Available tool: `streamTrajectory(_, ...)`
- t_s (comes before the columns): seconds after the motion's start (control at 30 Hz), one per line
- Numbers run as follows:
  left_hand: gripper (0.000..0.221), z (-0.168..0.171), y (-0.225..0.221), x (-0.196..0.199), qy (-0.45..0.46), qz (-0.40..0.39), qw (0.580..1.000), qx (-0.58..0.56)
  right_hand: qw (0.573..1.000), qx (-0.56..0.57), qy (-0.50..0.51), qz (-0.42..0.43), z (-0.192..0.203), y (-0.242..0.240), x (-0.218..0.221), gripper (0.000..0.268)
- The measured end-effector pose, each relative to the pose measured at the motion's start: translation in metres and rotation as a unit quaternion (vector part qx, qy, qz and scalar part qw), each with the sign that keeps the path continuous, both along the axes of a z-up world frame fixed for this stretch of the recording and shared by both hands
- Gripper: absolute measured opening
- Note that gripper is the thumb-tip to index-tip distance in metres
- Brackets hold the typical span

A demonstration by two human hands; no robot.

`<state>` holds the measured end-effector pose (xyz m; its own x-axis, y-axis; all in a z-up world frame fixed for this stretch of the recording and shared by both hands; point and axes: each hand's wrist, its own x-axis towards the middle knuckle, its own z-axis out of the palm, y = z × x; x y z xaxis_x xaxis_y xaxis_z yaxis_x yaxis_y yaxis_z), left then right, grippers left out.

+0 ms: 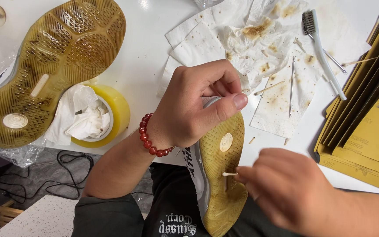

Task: Cleaning the recessed part of a shoe sole using a cotton swab and a liquid cleaner.

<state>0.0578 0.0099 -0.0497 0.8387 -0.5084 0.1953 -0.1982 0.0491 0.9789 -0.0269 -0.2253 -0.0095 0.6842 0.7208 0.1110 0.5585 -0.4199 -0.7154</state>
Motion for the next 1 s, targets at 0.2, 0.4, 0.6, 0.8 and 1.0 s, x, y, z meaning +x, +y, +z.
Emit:
streamTrajectory(0.2,0.023,0.002,-0.001,-0.002,-0.01,0.0,1.0,-0.001,0.907,-0.115,-0.398,0.077,-0.001,0.009,-0.026,0.009)
streamTrajectory(0.4,0.022,0.002,-0.003,-0.004,-0.001,0.007,1.0,0.006,0.987,0.052,-0.142,0.052,-0.002,0.008,0.0,0.01)
streamTrajectory(0.6,0.023,-0.001,-0.003,-0.004,0.007,-0.005,1.0,-0.008,0.97,0.163,0.179,-0.004,-0.013,0.004,0.003,0.01)
streamTrajectory(0.8,0.027,0.001,-0.001,-0.005,0.012,-0.016,1.0,-0.02,0.919,0.201,0.338,0.017,-0.019,0.0,0.013,0.007)
streamTrajectory(1.0,0.026,0.0,0.005,0.0,0.048,-0.057,0.997,-0.038,0.924,0.19,0.332,-0.036,-0.034,-0.017,0.002,0.007)
